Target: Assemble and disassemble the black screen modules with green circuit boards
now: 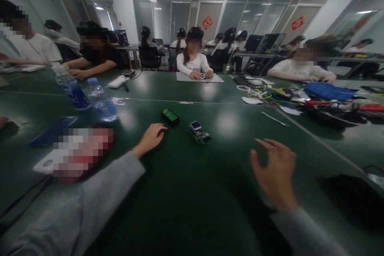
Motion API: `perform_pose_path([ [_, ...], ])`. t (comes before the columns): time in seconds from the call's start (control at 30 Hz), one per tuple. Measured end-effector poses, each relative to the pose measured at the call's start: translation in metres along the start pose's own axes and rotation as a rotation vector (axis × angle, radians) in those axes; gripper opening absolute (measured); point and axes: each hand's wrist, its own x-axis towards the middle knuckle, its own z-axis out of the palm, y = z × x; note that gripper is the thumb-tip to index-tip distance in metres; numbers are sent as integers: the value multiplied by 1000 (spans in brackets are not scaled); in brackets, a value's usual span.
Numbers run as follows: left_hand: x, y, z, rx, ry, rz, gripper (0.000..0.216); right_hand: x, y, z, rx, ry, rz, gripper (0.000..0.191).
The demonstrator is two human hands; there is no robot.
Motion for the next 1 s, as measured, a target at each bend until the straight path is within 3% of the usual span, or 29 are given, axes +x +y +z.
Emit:
perform_pose_path([
  [0.17, -1, 0, -1, -2, -12, 0, 30, 17, -84, 90, 126, -269, -288, 59],
  [0.27, 0, -1, 0, -8, -17, -5, 30, 24, -101, 114, 196, -321, -311, 56],
  [0.53, 1, -1, 1, -8, -18, -24, 29, 27, -92, 106, 474, -359, -101, 46],
  [0.77, 1, -1, 1, -1, -36, -23, 29, 30, -81, 119, 604, -456, 121, 45],
  [1.0, 2, 4, -1, 125, -56, -32, 30, 29, -78, 124, 558, -370, 64, 50],
])
